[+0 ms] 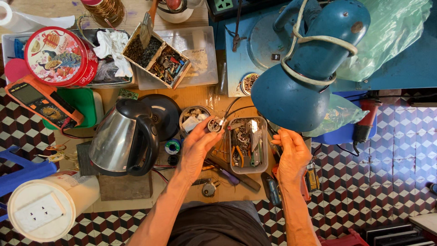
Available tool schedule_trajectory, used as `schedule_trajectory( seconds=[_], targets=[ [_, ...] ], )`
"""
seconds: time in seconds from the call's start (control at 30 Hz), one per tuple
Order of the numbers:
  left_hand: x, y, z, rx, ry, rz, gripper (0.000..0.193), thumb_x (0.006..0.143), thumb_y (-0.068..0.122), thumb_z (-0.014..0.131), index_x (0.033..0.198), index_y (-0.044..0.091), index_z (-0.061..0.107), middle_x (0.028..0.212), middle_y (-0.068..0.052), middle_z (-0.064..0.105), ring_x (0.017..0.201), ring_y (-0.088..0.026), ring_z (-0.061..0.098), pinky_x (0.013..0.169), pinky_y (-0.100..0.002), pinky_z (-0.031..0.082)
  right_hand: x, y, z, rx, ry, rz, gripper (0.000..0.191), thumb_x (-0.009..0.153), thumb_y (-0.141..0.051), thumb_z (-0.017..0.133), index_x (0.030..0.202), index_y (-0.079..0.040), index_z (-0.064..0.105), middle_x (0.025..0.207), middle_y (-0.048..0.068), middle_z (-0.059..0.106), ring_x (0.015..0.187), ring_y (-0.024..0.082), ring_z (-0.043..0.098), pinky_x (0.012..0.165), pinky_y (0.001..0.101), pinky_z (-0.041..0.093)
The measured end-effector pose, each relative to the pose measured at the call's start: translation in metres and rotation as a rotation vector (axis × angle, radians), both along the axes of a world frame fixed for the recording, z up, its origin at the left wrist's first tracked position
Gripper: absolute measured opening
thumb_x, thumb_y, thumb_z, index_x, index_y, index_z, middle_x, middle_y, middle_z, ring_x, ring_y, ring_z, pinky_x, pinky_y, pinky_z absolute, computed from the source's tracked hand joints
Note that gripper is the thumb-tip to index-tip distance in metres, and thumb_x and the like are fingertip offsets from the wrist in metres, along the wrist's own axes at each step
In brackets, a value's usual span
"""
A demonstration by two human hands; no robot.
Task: The person works at a cluttered repair bench on a small round component taken from an electric kettle. They pick up an orange heat gun and apply heat to the part, set the gun down, then pry and manipulate the component by hand, later using a screwdriver on it while turning the part over under a desk lamp.
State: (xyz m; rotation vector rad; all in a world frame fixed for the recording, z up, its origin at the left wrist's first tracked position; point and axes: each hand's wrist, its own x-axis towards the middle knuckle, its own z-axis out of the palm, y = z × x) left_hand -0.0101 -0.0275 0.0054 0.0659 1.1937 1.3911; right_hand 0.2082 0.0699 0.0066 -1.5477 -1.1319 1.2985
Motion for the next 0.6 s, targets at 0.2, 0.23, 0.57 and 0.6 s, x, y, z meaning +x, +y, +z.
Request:
schedule_trajectory(
  seconds=[0.2, 0.23, 0.57, 0.6],
  targets=[
    [-0.023, -0.022, 0.000, -0.003, -0.046, 0.160, 0.054, 0.095, 0.002, 0.057, 0.148, -0.003, 0.048, 0.118, -0.014, 0.062, 0.121, -0.026, 0.065, 0.111, -0.034, 0.052, 0.007, -0.005, -0.021, -0.056, 0.014, 0.036, 0.022, 0.100, -0.010, 0.066, 0.115, 0.004, 0.072, 0.096, 0.009, 0.072, 0.081, 0.013, 0.068, 0.077, 0.0253, 0.057],
    [-0.026, -0.024, 0.002, -0.004, -0.052, 0.188, 0.054, 0.094, 0.001, 0.057, 0.147, -0.004, 0.048, 0.120, -0.013, 0.063, 0.120, -0.026, 0.065, 0.110, -0.034, 0.052, 0.007, -0.006, -0.026, -0.079, 0.017, 0.046, 0.022, 0.100, -0.011, 0.065, 0.116, 0.004, 0.072, 0.094, 0.009, 0.072, 0.080, 0.013, 0.068, 0.077, 0.0250, 0.057],
    [-0.044, -0.052, 0.025, -0.056, 0.009, 0.262, 0.051, 0.095, 0.001, 0.055, 0.145, -0.005, 0.049, 0.120, -0.012, 0.066, 0.118, -0.022, 0.065, 0.107, -0.031, 0.052, -0.048, -0.034, -0.062, -0.299, -0.161, 0.463, 0.033, 0.097, -0.023, 0.064, 0.123, -0.003, 0.071, 0.088, 0.009, 0.075, 0.074, 0.013, 0.069, 0.066, 0.0280, 0.057],
    [-0.044, -0.054, 0.026, -0.076, 0.013, 0.260, 0.052, 0.094, 0.002, 0.055, 0.145, -0.005, 0.049, 0.119, -0.011, 0.065, 0.117, -0.022, 0.065, 0.107, -0.031, 0.052, -0.064, -0.036, -0.063, -0.337, -0.165, 0.540, 0.039, 0.096, -0.027, 0.063, 0.129, -0.005, 0.068, 0.090, 0.009, 0.075, 0.075, 0.014, 0.070, 0.066, 0.0287, 0.058]
  ],
)
